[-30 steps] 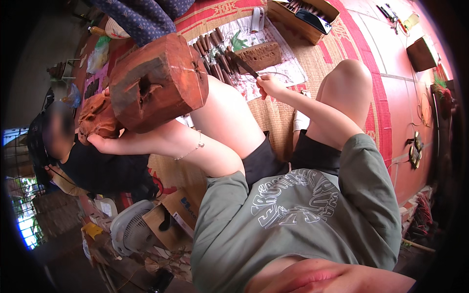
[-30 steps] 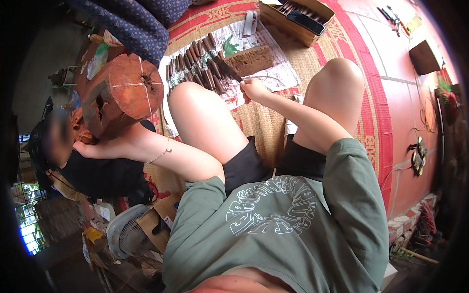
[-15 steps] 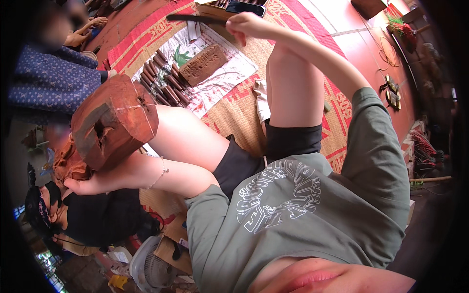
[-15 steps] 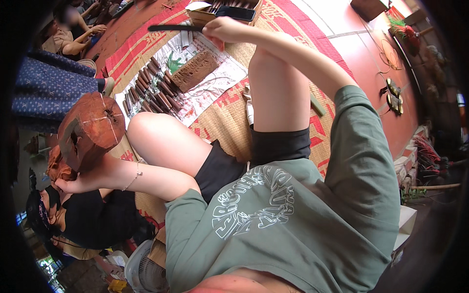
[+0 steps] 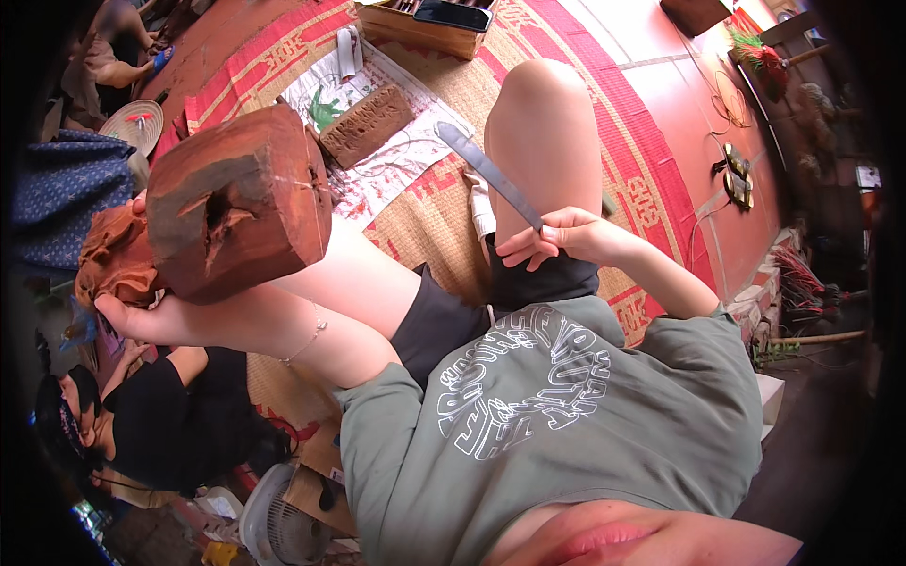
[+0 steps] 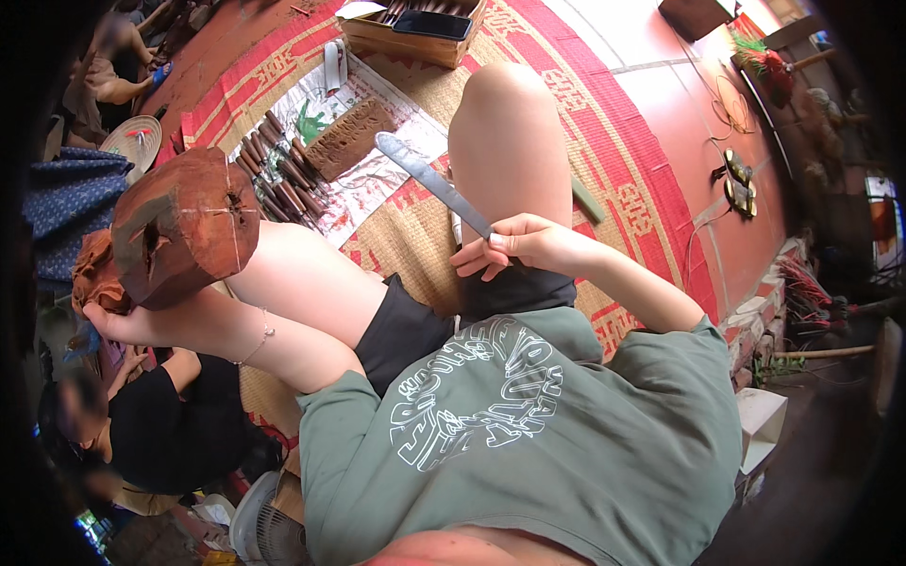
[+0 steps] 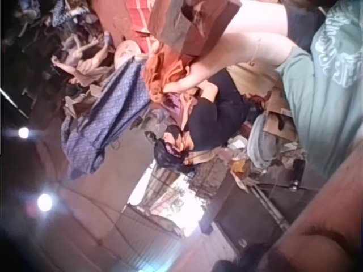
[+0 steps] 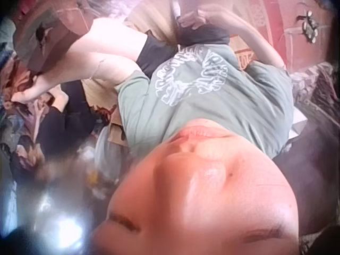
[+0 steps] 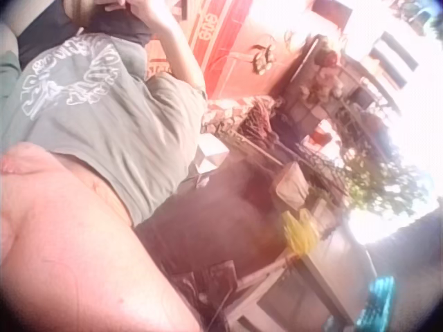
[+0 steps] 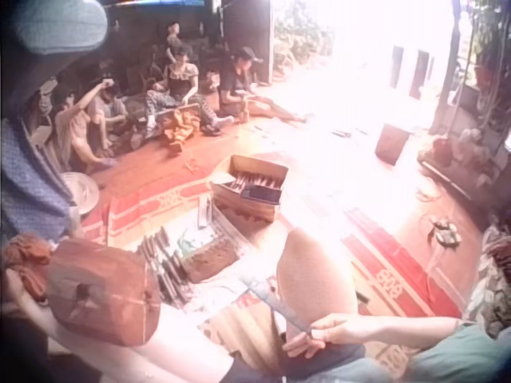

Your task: The person sits on a mat and carves a reddish-brown wooden block into a figurine using a metal knife. They hold the wood in their left hand and use the knife in their right hand to remove shavings and shape the piece. The person periodically rotates the wood to work on different sides.

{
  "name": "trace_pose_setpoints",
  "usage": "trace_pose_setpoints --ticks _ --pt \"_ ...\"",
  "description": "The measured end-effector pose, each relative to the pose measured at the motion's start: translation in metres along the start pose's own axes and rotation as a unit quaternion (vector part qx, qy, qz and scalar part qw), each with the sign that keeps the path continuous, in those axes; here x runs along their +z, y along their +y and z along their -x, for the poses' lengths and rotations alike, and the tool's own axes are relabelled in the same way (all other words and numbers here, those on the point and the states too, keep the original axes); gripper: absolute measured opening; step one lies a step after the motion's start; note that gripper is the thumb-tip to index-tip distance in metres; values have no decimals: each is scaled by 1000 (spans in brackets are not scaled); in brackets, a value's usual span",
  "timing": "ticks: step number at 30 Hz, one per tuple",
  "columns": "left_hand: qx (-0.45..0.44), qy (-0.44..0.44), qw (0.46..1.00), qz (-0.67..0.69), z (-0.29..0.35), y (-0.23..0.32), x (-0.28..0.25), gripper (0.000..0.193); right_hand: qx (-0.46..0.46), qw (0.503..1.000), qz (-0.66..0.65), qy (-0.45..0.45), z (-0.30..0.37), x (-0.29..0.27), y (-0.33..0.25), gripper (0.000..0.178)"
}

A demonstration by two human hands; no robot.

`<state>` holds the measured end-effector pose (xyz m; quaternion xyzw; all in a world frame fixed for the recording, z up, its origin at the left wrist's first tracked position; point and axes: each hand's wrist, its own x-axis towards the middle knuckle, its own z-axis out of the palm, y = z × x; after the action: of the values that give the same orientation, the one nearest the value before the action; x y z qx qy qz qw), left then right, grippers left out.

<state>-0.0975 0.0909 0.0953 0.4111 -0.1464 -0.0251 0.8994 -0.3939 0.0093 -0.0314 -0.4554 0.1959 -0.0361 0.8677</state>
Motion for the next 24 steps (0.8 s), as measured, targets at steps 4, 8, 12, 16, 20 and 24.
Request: trace_pose_setpoints --ticks 4,8,12,16,20,24 --pt "-53 -3 998 31 5 1 2 53 10 1000 8 9 -2 -2 24 29" --pt "-88 -36 991 92 2 0 -3 55 40 988 99 110 -13 -31 -17 31" --pt "-25 -29 999 31 12 0 10 54 -127 978 -23 163 -37 -71 -93 20" --pt "43 -9 998 -53 15 5 13 47 -271 914 97 285 -60 -84 -135 15" --pt "10 -8 1000 -4 11 5 8 48 -144 971 38 185 -46 -51 -106 22" --pt "-19 -10 999 29 9 4 10 49 20 990 39 136 -41 -11 -56 23"
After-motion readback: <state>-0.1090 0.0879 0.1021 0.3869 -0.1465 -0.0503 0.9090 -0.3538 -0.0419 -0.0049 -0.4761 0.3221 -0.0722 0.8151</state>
